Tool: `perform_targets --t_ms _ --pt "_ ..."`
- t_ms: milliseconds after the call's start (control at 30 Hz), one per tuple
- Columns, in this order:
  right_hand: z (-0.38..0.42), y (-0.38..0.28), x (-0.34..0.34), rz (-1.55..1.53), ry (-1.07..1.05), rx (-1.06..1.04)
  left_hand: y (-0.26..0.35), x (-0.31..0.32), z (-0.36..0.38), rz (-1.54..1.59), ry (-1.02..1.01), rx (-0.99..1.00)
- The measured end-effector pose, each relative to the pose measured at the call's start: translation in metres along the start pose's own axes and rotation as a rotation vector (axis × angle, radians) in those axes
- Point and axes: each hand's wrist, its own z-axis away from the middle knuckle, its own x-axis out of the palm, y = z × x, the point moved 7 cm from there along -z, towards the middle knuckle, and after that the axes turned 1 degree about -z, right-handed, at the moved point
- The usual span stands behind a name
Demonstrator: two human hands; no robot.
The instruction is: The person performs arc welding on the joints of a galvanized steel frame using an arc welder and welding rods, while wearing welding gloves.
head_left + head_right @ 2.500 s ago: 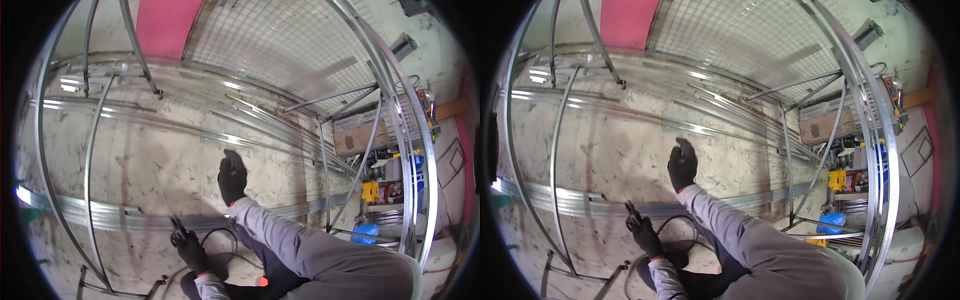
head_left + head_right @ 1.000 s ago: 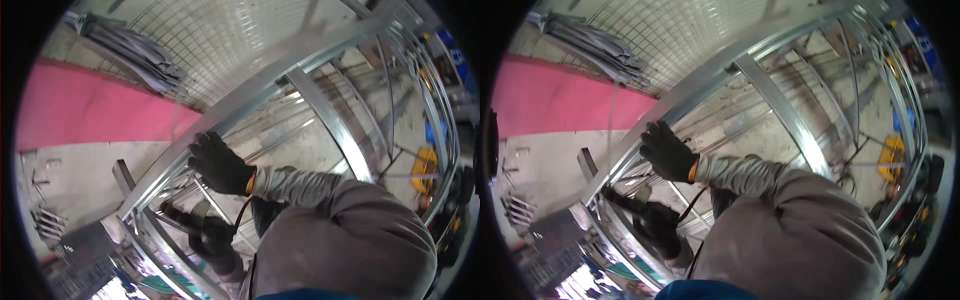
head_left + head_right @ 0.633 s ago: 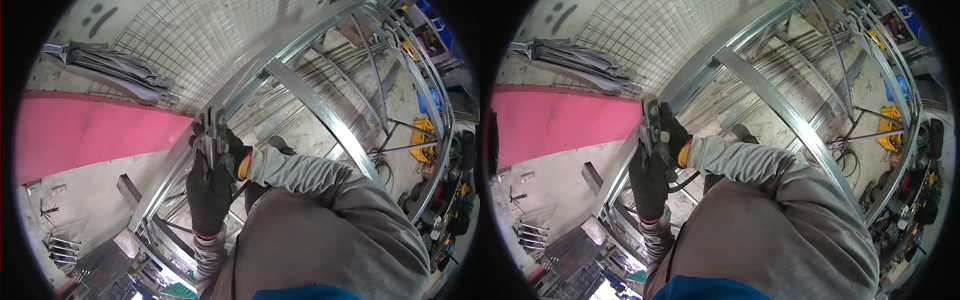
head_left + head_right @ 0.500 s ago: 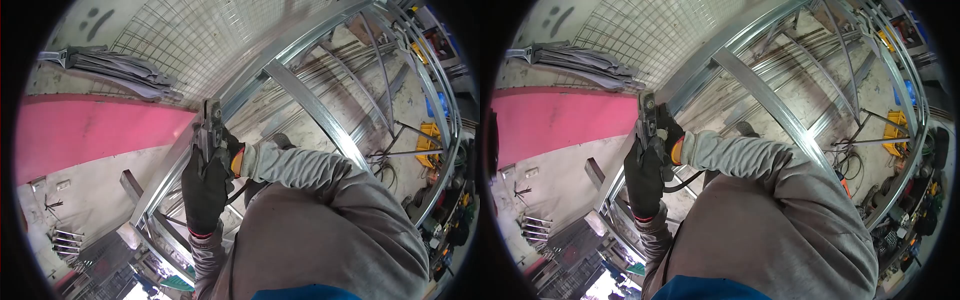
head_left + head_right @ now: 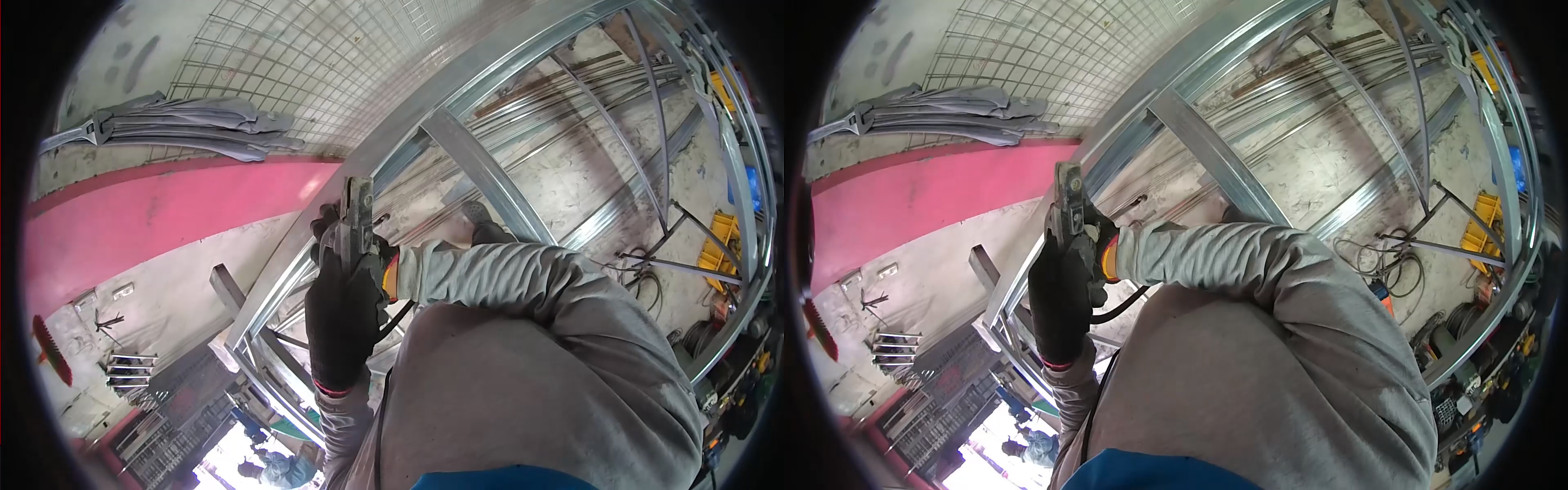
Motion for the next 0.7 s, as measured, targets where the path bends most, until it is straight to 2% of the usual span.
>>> perform_targets --t_ms 33,133,200,267,367,533,633,700 --pt "0.0 0.001 -0.003 0.0 0.029 -0.016 -0.004 0.001 0.0 0.02 0.009 -0.084" --pt "0.003 0.004 -0.005 0.002 0.094 -0.052 0.016 0.002 -0.004 -0.118 -0.027 0.097" --pt "0.005 0.006 -0.008 -0.004 0.106 -0.075 -0.008 0.011 0.006 0.382 0.007 -0.536" --pt "0.006 0.004 -0.006 0.008 0.062 -0.076 -0.005 0.012 0.005 0.455 0.036 -0.554" --pt "0.003 0.002 -0.002 0.021 0.035 -0.054 0.001 0.005 0.0 0.333 0.049 -0.636" --pt "0.002 0.003 0.0 0.031 0.029 -0.017 -0.004 0.007 0.002 0.599 0.085 -0.768" --pt "0.002 0.002 0.001 0.03 0.032 -0.011 -0.009 0.006 0.003 0.506 0.0 -0.723" --pt "0.0 0.001 0.001 0.025 0.032 -0.014 -0.007 0.007 0.001 0.485 0.015 -0.682"
